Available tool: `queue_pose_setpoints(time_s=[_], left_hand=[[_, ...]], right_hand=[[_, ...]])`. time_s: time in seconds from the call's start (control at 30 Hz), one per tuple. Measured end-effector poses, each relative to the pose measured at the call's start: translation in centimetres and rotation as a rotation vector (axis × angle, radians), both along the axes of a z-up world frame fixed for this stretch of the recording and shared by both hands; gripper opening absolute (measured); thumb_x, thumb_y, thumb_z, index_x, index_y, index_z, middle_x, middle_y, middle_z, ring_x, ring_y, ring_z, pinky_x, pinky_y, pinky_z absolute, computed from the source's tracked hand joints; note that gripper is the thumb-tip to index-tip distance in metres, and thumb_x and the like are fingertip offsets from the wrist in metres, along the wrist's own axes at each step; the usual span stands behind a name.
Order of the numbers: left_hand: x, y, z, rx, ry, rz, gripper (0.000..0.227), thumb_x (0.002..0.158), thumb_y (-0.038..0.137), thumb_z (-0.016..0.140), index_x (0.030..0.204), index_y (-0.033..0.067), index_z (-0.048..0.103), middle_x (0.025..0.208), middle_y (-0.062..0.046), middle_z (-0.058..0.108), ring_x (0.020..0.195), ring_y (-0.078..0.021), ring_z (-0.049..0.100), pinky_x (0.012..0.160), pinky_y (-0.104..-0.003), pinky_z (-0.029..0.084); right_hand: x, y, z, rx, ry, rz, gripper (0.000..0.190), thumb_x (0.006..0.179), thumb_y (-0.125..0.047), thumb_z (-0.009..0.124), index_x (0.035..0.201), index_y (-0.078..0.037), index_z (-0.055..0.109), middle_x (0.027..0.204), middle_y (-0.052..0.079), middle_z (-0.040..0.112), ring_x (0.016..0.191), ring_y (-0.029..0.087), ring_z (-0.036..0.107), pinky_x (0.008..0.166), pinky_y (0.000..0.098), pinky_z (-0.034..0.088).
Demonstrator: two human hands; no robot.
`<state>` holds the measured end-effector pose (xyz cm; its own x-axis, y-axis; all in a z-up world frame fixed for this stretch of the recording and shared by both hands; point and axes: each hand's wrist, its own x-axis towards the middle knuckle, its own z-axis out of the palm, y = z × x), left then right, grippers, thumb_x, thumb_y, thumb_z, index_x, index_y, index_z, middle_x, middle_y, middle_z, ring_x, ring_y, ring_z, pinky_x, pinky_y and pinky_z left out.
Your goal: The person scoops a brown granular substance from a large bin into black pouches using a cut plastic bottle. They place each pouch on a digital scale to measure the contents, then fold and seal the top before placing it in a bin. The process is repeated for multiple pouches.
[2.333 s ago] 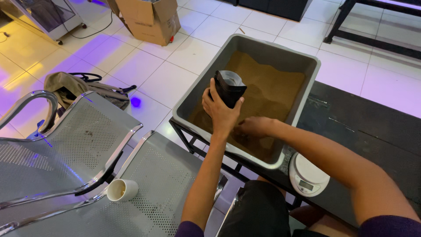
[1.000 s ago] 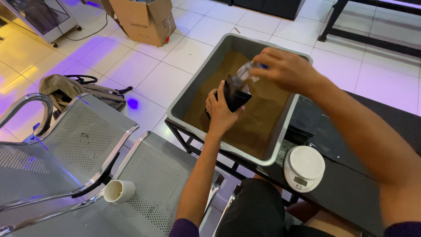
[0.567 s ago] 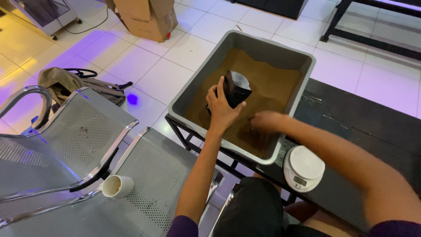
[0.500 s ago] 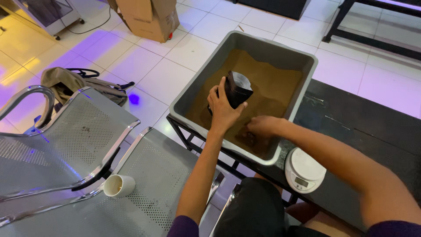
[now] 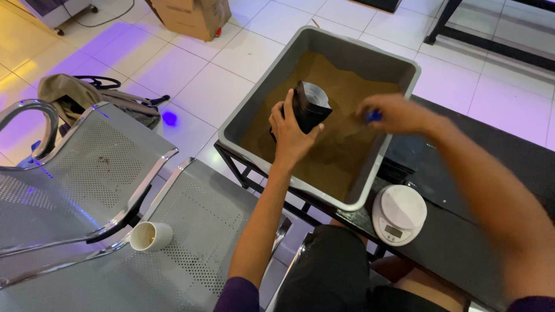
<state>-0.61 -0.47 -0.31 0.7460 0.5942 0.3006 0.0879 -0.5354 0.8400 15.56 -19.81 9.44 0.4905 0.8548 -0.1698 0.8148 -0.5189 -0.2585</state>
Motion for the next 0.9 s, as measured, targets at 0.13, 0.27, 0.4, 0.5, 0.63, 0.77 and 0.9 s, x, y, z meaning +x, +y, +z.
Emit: queue_pose_setpoints(time_s=[0.13,0.27,0.4,0.5,0.63,0.77,0.9], left_hand=[[0.0,-0.2,0.1,-0.011,-0.011,-0.02,0.109,0.075,0.03,0.089,0.161,0.0202,0.023,0.142,-0.021,0.032,0.139,-0.0522,0.028,0.116,-0.071,0.021],[-0.3,-0.5,0.9,-0.006,0.104,-0.03,0.102,0.077,0.036,0.085,0.158,0.0247,0.024,0.144,-0.015,0.032,0.138,-0.0372,0.029,0.118,-0.054,0.026],[0.0,-0.5,0.2,0.038,0.098,-0.053,0.103,0.075,0.036,0.086,0.157,0.0259,0.024,0.142,-0.016,0.033,0.135,-0.0383,0.032,0.116,-0.055,0.028],[0.7,-0.2,-1.4,0.102,0.057,-0.045,0.105,0.073,0.04,0.087,0.156,0.0247,0.026,0.141,-0.019,0.035,0.132,-0.042,0.037,0.111,-0.057,0.033],[0.6,-0.2,-1.4,0.078,0.055,-0.048,0.105,0.071,0.039,0.087,0.156,0.0247,0.027,0.14,-0.019,0.036,0.131,-0.0422,0.038,0.113,-0.057,0.033],[0.4,0.1,-0.8,0.057,0.073,-0.056,0.102,0.075,0.038,0.085,0.157,0.0237,0.025,0.141,-0.019,0.034,0.131,-0.0426,0.037,0.111,-0.059,0.033],[0.5,0.0,-0.8,0.028,0.048,-0.015,0.102,0.074,0.036,0.088,0.155,0.0243,0.028,0.14,-0.017,0.037,0.131,-0.0386,0.037,0.11,-0.057,0.034]], right_hand=[[1.1,-1.4,3.1,0.162,-0.008,-0.044,0.039,0.088,0.002,0.072,0.127,-0.003,0.067,0.122,0.023,0.069,0.117,0.045,0.066,0.101,0.0548,0.054],[2.7,-2.0,4.1,0.323,-0.284,0.131,0.048,0.085,0.0,0.068,0.13,-0.015,0.067,0.128,0.008,0.069,0.107,0.031,0.066,0.089,0.0434,0.051],[1.5,0.1,5.1,0.301,-0.52,0.262,0.046,0.09,-0.005,0.07,0.134,-0.017,0.068,0.133,0.008,0.068,0.118,0.035,0.062,0.082,0.0492,0.058],[-0.4,2.4,4.5,0.21,-0.732,0.394,0.046,0.089,-0.011,0.072,0.132,-0.023,0.065,0.129,0.004,0.067,0.116,0.028,0.064,0.078,0.0434,0.064],[-2.1,3.7,3.6,0.134,-0.88,0.54,0.055,0.081,-0.011,0.076,0.133,-0.025,0.061,0.133,0.007,0.065,0.123,0.031,0.061,0.103,0.0432,0.057],[-1.9,2.6,3.9,0.323,-1.074,0.572,0.048,0.082,-0.005,0.076,0.123,-0.026,0.064,0.129,0.005,0.062,0.118,0.026,0.058,0.1,0.0369,0.057],[-0.8,0.3,2.0,0.48,-1.007,0.34,0.036,0.088,-0.002,0.077,0.116,-0.023,0.073,0.122,0.004,0.066,0.109,0.028,0.058,0.086,0.0421,0.055]])
